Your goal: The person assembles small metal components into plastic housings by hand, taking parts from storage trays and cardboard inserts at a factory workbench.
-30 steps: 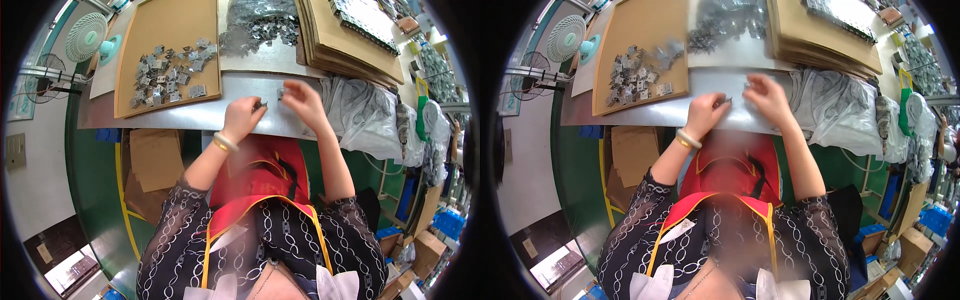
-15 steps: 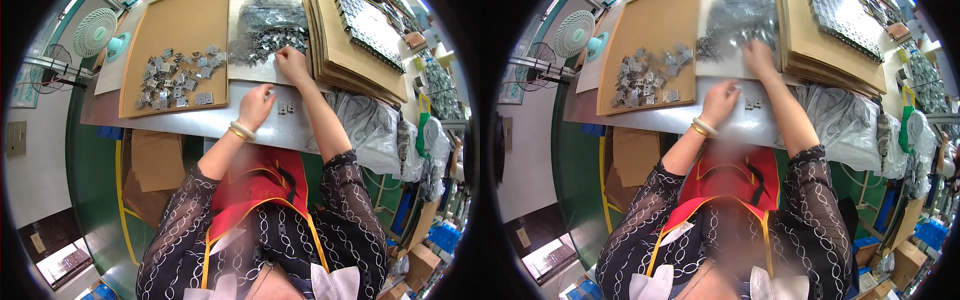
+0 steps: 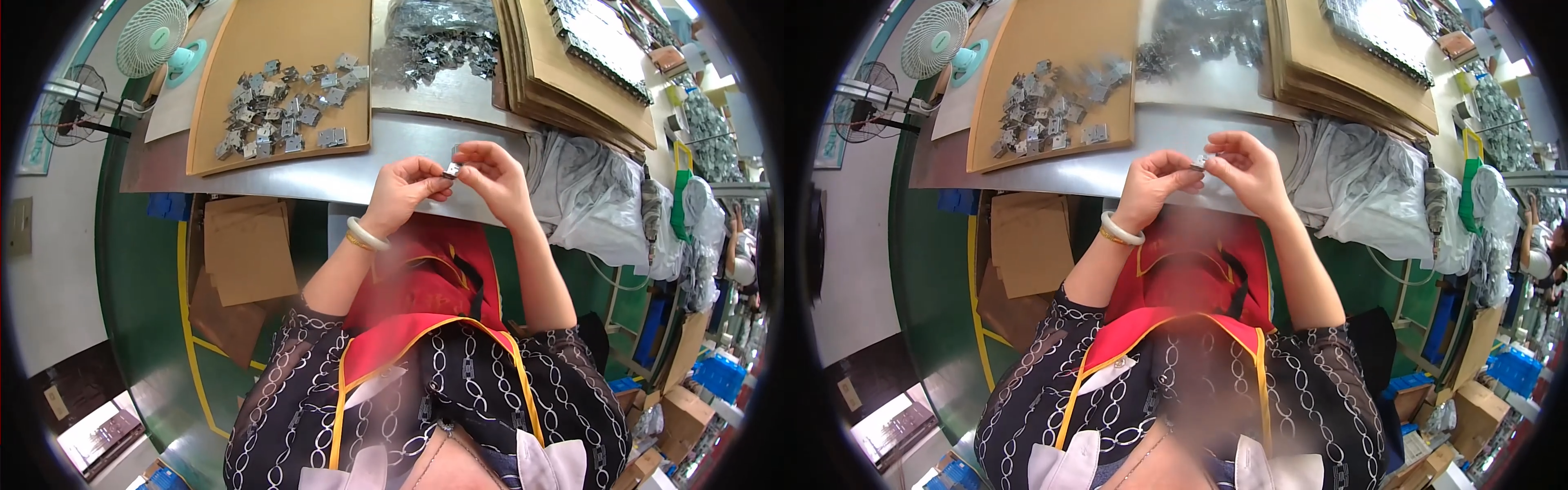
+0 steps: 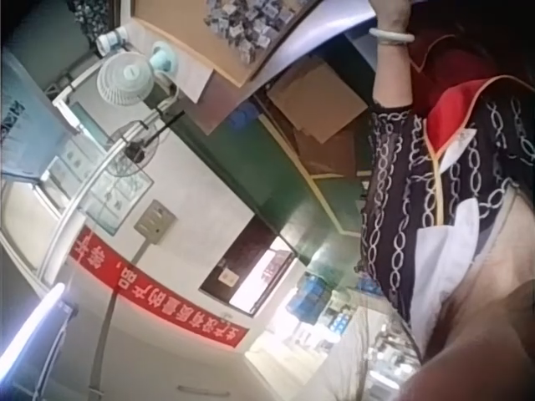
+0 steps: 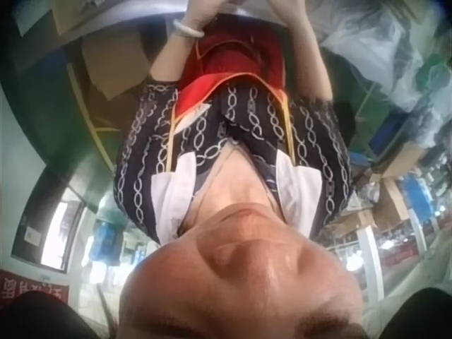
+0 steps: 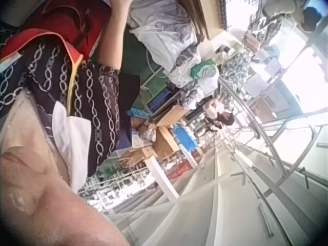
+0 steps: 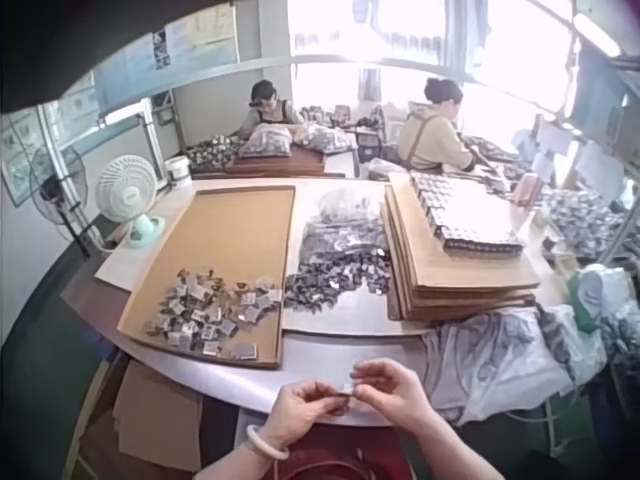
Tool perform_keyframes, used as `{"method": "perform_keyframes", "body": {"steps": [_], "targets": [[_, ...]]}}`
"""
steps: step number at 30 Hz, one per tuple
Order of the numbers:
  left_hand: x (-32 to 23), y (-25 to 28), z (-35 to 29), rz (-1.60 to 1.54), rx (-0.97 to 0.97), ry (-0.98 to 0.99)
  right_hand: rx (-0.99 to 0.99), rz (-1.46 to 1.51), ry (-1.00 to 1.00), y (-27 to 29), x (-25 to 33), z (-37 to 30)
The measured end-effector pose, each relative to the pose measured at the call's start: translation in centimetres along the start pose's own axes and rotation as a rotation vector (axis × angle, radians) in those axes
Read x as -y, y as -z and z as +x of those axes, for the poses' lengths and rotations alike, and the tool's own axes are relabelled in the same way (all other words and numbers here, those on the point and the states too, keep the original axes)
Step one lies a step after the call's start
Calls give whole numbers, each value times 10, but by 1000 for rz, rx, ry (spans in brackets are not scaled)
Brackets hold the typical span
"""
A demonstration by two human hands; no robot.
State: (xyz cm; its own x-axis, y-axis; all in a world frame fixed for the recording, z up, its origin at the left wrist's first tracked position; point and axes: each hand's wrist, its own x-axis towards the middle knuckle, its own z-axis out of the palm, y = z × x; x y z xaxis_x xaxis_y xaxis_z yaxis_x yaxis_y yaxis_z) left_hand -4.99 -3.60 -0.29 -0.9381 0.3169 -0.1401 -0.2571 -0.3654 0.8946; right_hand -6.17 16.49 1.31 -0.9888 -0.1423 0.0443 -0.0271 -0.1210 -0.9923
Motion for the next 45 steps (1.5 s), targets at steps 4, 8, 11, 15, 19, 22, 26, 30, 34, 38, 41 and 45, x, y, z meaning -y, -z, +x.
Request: {"method": "perform_keyframes", "body": {"steps": [4, 8, 11, 15, 19, 22, 26, 30, 34, 38, 41, 45], "targets": [[3, 2, -21, 92, -32, -38, -4, -603, 412, -13, 21, -25], [-3, -4, -36, 385, -48, -135, 81, -806, 582, -17, 18, -32], [-13, -4, -41, 597, -40, -197, 96, -835, 570, -19, 19, -38], [-25, 14, -32, 717, 102, -218, 61, -762, 423, -15, 9, -46], [-57, 62, 16, 1235, -321, -619, 3, -648, 322, -10, 1, -50], [-72, 103, 62, 1748, -573, -706, -12, -609, 293, -9, -6, -52], [-78, 148, 87, 1944, -441, -791, 3, -618, 316, -11, -7, -55], [-89, 144, 90, 1904, -244, -377, -46, -590, 253, 4, -12, -57], [-100, 146, 102, 1734, -239, -275, -64, -548, 205, 5, -12, -55], [-114, 156, 117, 1786, -129, -322, -36, -562, 256, 0, -11, -51], [-123, 156, 118, 1789, 38, -202, -42, -574, 265, 2, -10, -53], [-130, 143, 102, 1706, 74, -30, -69, -544, 223, 9, -13, -58]]}}
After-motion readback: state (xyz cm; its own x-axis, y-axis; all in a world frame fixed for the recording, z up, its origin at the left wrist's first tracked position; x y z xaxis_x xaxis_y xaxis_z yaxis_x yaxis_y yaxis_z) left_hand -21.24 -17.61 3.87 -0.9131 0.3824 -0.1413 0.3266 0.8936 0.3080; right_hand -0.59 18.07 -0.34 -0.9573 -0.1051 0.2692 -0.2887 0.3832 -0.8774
